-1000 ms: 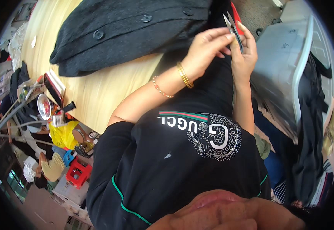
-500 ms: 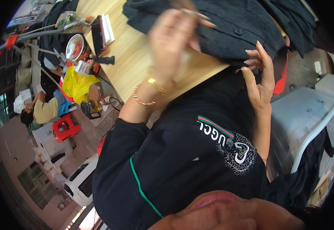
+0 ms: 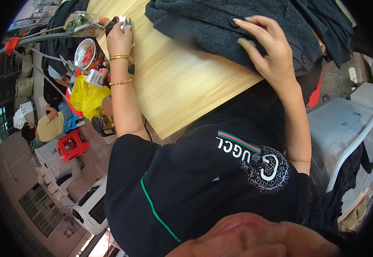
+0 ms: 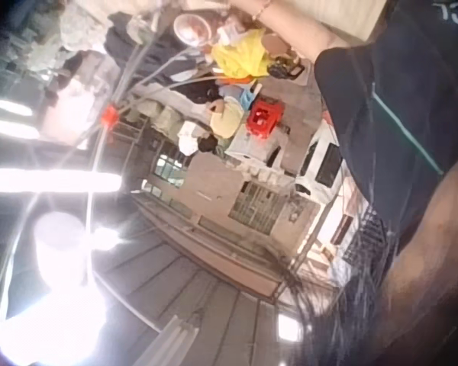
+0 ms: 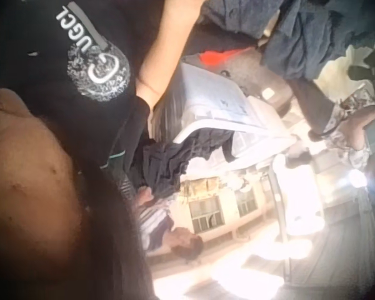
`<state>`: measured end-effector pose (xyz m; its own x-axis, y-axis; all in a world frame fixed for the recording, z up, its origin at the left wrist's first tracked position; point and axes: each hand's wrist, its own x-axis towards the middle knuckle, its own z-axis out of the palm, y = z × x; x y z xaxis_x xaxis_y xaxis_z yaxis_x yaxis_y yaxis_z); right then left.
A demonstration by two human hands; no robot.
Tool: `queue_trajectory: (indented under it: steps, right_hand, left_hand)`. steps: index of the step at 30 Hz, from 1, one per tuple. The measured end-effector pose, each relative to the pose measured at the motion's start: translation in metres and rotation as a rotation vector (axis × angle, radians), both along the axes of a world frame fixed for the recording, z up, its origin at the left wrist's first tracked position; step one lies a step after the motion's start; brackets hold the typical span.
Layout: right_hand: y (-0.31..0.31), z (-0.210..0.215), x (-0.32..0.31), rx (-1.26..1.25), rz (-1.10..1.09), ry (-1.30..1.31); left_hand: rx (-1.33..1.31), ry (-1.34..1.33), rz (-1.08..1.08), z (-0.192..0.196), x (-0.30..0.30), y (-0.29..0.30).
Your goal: Trimming loose threads from grey garments using thread nippers in a factory setting.
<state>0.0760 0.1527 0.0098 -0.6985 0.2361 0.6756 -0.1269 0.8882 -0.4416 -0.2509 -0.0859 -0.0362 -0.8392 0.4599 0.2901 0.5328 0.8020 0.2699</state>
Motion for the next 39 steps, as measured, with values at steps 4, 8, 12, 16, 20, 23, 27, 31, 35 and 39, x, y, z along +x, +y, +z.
queue_trajectory:
  steps: [4,8,12,16,20,23,27,31,35,39]
  right_hand:
    - [-0.004,0.008,-0.028,0.097,-0.04,-0.094]
    - [0.003,0.021,-0.043,0.078,0.026,0.062]
    - [0.035,0.014,-0.023,-0.224,-0.06,-0.15]
    - [0.094,0.062,0.06,-1.062,0.24,-0.051]
    - [0.112,0.105,0.17,-0.83,-0.263,0.569]
    - [0.013,0.131,0.134,-0.795,-0.292,0.565]
    - [-0.037,0.128,0.067,-0.765,-0.346,0.591]
    - [-0.016,0.127,0.096,-0.751,-0.411,0.607]
    - [0.07,0.134,0.242,-0.759,-0.419,0.643]
    - [0.249,0.164,0.623,-0.721,-0.494,0.688]
  left_hand:
    - [0.205,0.19,-0.136,0.01,0.045,0.024]
    - [0.411,-0.438,-0.187,0.009,0.091,0.023]
    - [0.638,-0.873,-0.328,0.003,0.118,0.024]
    - [0.821,-0.508,-0.5,0.02,0.143,0.063]
    - [0.522,0.023,-0.641,0.03,0.151,0.096]
    - [0.601,-0.278,-0.835,0.045,0.177,0.119]
    - [0.357,-0.025,-0.693,0.035,0.19,0.15]
    - [0.469,-0.398,-0.871,0.037,0.158,0.182]
    - [0.689,-0.528,-0.968,0.074,0.13,0.208]
    - [0.416,-1.179,-1.239,0.135,0.086,0.271]
